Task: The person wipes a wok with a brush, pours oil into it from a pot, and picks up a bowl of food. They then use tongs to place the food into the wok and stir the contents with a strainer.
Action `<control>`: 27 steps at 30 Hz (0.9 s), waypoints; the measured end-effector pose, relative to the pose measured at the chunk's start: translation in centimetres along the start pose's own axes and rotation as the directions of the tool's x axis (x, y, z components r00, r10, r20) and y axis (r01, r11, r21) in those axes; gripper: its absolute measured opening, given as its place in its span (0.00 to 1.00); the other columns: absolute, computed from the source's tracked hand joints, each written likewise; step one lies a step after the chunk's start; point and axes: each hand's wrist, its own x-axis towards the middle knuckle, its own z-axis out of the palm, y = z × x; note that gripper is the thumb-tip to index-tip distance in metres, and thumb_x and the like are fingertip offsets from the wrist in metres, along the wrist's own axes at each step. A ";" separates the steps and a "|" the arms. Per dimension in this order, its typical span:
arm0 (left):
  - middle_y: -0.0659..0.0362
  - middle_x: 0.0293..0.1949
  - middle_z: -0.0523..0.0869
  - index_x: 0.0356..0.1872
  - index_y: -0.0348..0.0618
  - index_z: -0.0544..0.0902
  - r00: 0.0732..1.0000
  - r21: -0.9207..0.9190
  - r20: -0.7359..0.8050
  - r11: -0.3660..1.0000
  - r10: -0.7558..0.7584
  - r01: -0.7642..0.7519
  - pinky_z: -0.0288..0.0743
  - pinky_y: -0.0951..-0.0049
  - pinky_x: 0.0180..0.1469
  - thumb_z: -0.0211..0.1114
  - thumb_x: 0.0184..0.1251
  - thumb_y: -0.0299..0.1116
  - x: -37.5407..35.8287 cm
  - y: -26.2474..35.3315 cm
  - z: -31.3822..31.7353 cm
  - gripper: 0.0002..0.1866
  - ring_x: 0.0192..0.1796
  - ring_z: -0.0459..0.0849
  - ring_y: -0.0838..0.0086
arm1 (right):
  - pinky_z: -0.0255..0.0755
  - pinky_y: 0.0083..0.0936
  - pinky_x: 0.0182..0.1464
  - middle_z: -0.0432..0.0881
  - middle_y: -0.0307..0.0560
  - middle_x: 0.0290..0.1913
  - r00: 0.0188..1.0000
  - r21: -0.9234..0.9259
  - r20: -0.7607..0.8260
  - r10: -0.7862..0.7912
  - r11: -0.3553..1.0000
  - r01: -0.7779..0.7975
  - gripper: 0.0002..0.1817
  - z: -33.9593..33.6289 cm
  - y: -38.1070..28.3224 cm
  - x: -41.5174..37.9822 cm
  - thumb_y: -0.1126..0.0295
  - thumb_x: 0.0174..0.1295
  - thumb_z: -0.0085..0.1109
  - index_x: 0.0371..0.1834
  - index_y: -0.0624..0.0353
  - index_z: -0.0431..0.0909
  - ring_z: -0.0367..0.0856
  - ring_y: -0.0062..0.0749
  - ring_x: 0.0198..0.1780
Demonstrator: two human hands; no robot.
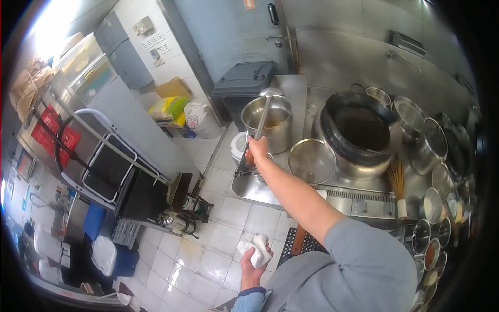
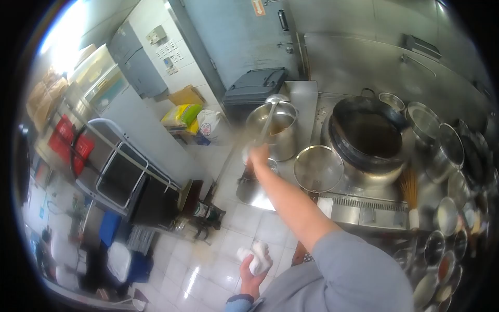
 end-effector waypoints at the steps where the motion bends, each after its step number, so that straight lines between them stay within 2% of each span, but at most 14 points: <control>1: 0.46 0.55 0.79 0.70 0.52 0.68 1.000 0.026 0.015 1.000 0.004 -0.005 0.75 0.55 0.57 0.66 0.61 0.36 0.0 0.3 0.7 0.34 0.50 0.81 0.57 | 0.75 0.33 0.15 0.77 0.50 0.25 0.998 0.063 0.052 0.046 0.997 -0.049 0.18 -1.0 -1.8 -1.4 0.64 0.63 0.66 0.42 0.67 0.69 0.78 0.34 0.18; 3: 0.46 0.54 0.79 0.70 0.52 0.68 0.999 0.076 0.044 0.997 0.005 -0.009 0.75 0.55 0.57 0.66 0.61 0.36 0.2 0.6 2.4 0.34 0.50 0.81 0.57 | 0.75 0.33 0.16 0.77 0.49 0.25 0.980 0.179 0.158 0.122 0.972 -0.150 0.21 -3.8 -4.7 -4.4 0.60 0.63 0.68 0.43 0.65 0.70 0.78 0.34 0.18; 5: 0.46 0.54 0.80 0.70 0.52 0.68 0.999 0.098 0.046 0.995 -0.024 0.019 0.75 0.55 0.57 0.66 0.61 0.36 0.6 0.8 2.9 0.33 0.50 0.81 0.57 | 0.77 0.29 0.22 0.78 0.47 0.26 0.977 0.134 0.202 0.068 0.986 -0.096 0.23 -4.9 -0.4 -1.6 0.50 0.66 0.65 0.44 0.59 0.73 0.80 0.33 0.22; 7: 0.46 0.54 0.80 0.69 0.51 0.69 0.997 0.132 0.032 0.989 -0.065 0.060 0.74 0.55 0.57 0.66 0.61 0.36 0.8 1.1 3.1 0.33 0.49 0.81 0.57 | 0.78 0.26 0.25 0.79 0.44 0.27 0.932 0.247 0.339 0.133 0.943 -0.224 0.22 -11.2 -6.1 -8.5 0.48 0.68 0.61 0.46 0.57 0.75 0.81 0.32 0.24; 9: 0.47 0.53 0.80 0.69 0.51 0.69 0.992 0.183 0.005 0.976 -0.125 0.122 0.74 0.55 0.57 0.66 0.60 0.36 1.2 1.5 3.2 0.33 0.50 0.81 0.56 | 0.78 0.23 0.29 0.81 0.40 0.29 0.791 0.027 0.603 0.104 0.988 -0.151 0.21 -17.9 -4.2 -10.2 0.49 0.72 0.57 0.51 0.57 0.77 0.82 0.28 0.27; 11: 0.49 0.56 0.79 0.68 0.47 0.70 0.981 0.238 0.020 0.954 -0.194 0.183 0.73 0.55 0.59 0.65 0.60 0.38 1.7 1.9 2.2 0.32 0.55 0.79 0.59 | 0.78 0.22 0.28 0.83 0.40 0.31 0.711 -0.061 0.703 0.023 0.998 0.029 0.17 -26.0 -1.0 -13.7 0.55 0.72 0.59 0.54 0.57 0.78 0.82 0.23 0.27; 12: 0.50 0.58 0.79 0.67 0.46 0.70 0.970 0.271 0.023 0.935 -0.244 0.228 0.72 0.55 0.61 0.64 0.60 0.38 2.1 2.1 1.7 0.32 0.57 0.78 0.60 | 0.79 0.22 0.29 0.82 0.40 0.31 0.753 -0.294 0.632 0.182 0.956 0.016 0.17 -29.8 -1.7 -16.9 0.57 0.72 0.59 0.53 0.58 0.79 0.82 0.24 0.28; 13: 0.49 0.57 0.79 0.68 0.46 0.70 0.965 0.272 -0.006 0.928 -0.261 0.253 0.72 0.54 0.61 0.65 0.60 0.39 2.5 2.0 1.7 0.32 0.56 0.79 0.57 | 0.80 0.24 0.30 0.82 0.41 0.31 0.765 -0.317 0.614 0.195 0.948 0.013 0.18 -33.9 0.3 -18.7 0.56 0.72 0.59 0.54 0.59 0.79 0.83 0.25 0.28; 15: 0.47 0.56 0.79 0.68 0.48 0.70 0.947 0.282 -0.063 0.905 -0.314 0.319 0.72 0.51 0.60 0.66 0.59 0.39 3.5 1.6 2.3 0.33 0.53 0.80 0.52 | 0.80 0.23 0.30 0.83 0.43 0.29 0.890 -0.466 0.377 0.257 0.883 -0.058 0.18 -41.6 4.8 -23.8 0.57 0.71 0.60 0.52 0.61 0.80 0.82 0.25 0.26; 18: 0.42 0.61 0.76 0.69 0.47 0.70 0.864 0.424 0.001 0.783 -0.503 0.456 0.70 0.49 0.65 0.66 0.59 0.47 5.4 0.2 4.3 0.36 0.57 0.79 0.49 | 0.78 0.25 0.27 0.85 0.46 0.30 0.950 -0.731 -0.044 0.308 0.638 -0.240 0.13 -52.5 10.8 -33.1 0.62 0.66 0.61 0.45 0.60 0.83 0.82 0.25 0.25; 20: 0.39 0.64 0.74 0.69 0.45 0.69 0.810 0.534 0.056 0.703 -0.583 0.469 0.72 0.50 0.63 0.65 0.60 0.49 7.2 -1.5 6.0 0.37 0.58 0.79 0.49 | 0.81 0.29 0.31 0.87 0.50 0.33 0.996 -0.953 -0.086 -0.022 0.294 -0.076 0.10 -60.5 20.8 -39.6 0.66 0.63 0.59 0.38 0.61 0.85 0.85 0.34 0.27; 22: 0.38 0.64 0.74 0.70 0.44 0.69 0.769 0.672 0.064 0.597 -0.636 0.438 0.74 0.51 0.60 0.65 0.62 0.50 10.4 -2.8 6.6 0.37 0.59 0.79 0.49 | 0.82 0.36 0.42 0.88 0.53 0.39 0.747 -0.546 -0.538 0.391 0.514 -0.662 0.11 -63.4 23.3 -46.1 0.67 0.60 0.56 0.34 0.61 0.86 0.88 0.46 0.37; 25: 0.46 0.60 0.79 0.68 0.40 0.70 0.820 0.911 0.046 0.361 -0.570 0.200 0.78 0.58 0.56 0.66 0.66 0.39 13.2 -6.8 10.7 0.31 0.55 0.82 0.58 | 0.80 0.40 0.52 0.88 0.56 0.45 0.393 -0.325 -0.850 0.351 0.238 -0.915 0.14 -64.8 31.2 -54.3 0.65 0.59 0.56 0.39 0.60 0.87 0.87 0.51 0.48; 27: 0.50 0.58 0.81 0.67 0.38 0.71 0.852 0.987 0.117 0.155 -0.511 -0.042 0.78 0.62 0.55 0.67 0.65 0.33 18.1 -10.0 10.4 0.29 0.53 0.82 0.63 | 0.79 0.41 0.54 0.87 0.57 0.46 0.328 -0.214 -0.843 0.425 0.294 -0.931 0.15 -62.3 30.3 -58.3 0.65 0.59 0.57 0.42 0.59 0.87 0.86 0.50 0.50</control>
